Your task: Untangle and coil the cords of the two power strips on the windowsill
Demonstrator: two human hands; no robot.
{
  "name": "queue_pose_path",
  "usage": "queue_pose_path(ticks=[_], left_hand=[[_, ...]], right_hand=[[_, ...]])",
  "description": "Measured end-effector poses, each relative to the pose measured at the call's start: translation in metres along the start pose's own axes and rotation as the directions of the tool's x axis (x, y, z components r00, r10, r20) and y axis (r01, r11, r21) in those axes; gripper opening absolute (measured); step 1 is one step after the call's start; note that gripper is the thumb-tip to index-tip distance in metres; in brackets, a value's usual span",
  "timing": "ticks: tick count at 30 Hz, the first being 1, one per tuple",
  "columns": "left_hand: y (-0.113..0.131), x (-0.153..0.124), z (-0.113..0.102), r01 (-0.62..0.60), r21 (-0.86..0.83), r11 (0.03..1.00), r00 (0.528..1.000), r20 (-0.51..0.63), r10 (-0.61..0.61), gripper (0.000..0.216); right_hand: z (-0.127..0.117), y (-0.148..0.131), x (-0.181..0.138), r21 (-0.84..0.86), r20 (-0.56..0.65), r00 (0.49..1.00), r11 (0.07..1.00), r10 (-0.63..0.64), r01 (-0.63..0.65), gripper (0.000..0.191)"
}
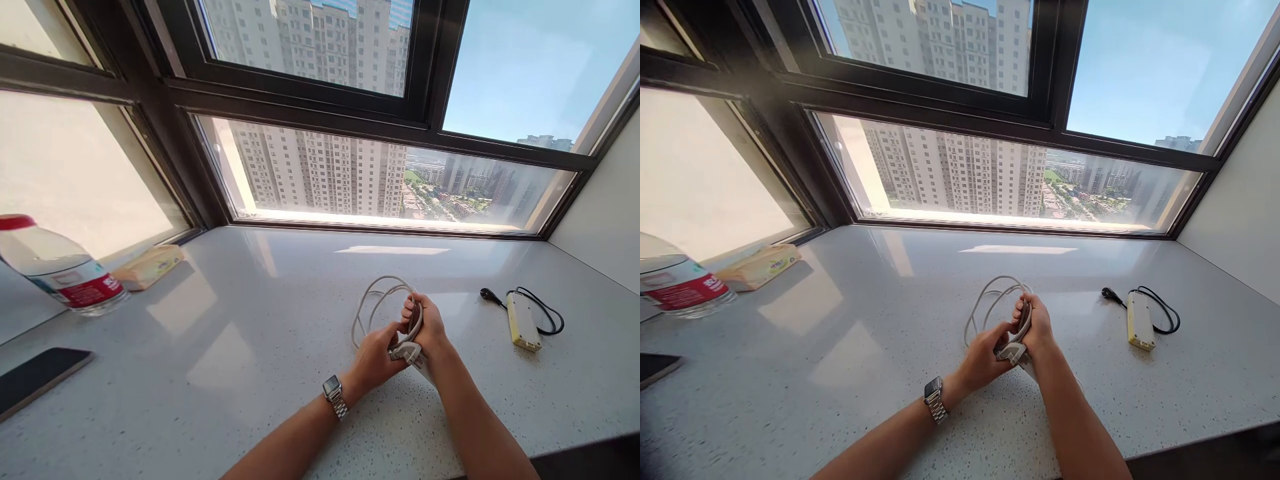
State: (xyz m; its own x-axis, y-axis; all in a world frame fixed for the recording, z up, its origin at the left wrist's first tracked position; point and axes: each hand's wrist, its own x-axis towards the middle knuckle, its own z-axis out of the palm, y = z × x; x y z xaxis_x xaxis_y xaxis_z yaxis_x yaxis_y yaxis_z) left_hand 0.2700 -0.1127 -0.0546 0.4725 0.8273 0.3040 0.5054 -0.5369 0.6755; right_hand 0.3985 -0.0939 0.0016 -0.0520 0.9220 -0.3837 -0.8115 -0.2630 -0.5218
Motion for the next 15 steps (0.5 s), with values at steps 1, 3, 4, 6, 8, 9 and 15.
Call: queue_pose_path(ticks=[1,3,4,6,8,9,15], left_hand=[[0.001,0.000,0.002,-0.002,0.008,1.000,1.000,-0.023,0.003,0.028],[0.003,-0.001,0.005,-0.020,0.002,1.000,0.998,-0.057,0.020,0.022],[0.003,-0.002,0.006,-0.031,-0.011,0.999,0.997,-0.067,0.030,0.020],[0.005,-0.003,0.009,-0.042,-0.045,0.998,0.996,-0.084,0.039,0.017],[0.005,-0.003,0.011,-0.036,-0.070,0.997,0.995,-0.098,0.029,0.016],[0.006,-0.003,0.012,-0.027,-0.079,0.997,0.995,-0.101,0.019,0.015],[0.009,-0.001,0.014,0.028,-0.142,0.989,0.993,-0.108,-0.044,0.008]], right_hand=[[0.001,0.000,-0.001,-0.003,0.001,1.000,1.000,-0.001,0.001,0.010],[0.002,-0.001,-0.002,-0.015,-0.004,1.000,1.000,-0.006,0.006,0.010],[0.003,-0.001,-0.003,-0.020,-0.012,1.000,1.000,-0.010,0.009,0.010],[0.004,-0.001,-0.005,-0.027,-0.045,0.999,0.999,-0.021,0.020,0.011],[0.005,0.000,-0.006,-0.033,-0.092,0.995,0.999,-0.042,0.039,0.011],[0.006,0.001,-0.007,-0.041,-0.112,0.992,0.998,-0.051,0.047,0.011],[0.007,0.003,-0.011,-0.105,-0.123,0.988,0.991,-0.095,0.082,0.008]])
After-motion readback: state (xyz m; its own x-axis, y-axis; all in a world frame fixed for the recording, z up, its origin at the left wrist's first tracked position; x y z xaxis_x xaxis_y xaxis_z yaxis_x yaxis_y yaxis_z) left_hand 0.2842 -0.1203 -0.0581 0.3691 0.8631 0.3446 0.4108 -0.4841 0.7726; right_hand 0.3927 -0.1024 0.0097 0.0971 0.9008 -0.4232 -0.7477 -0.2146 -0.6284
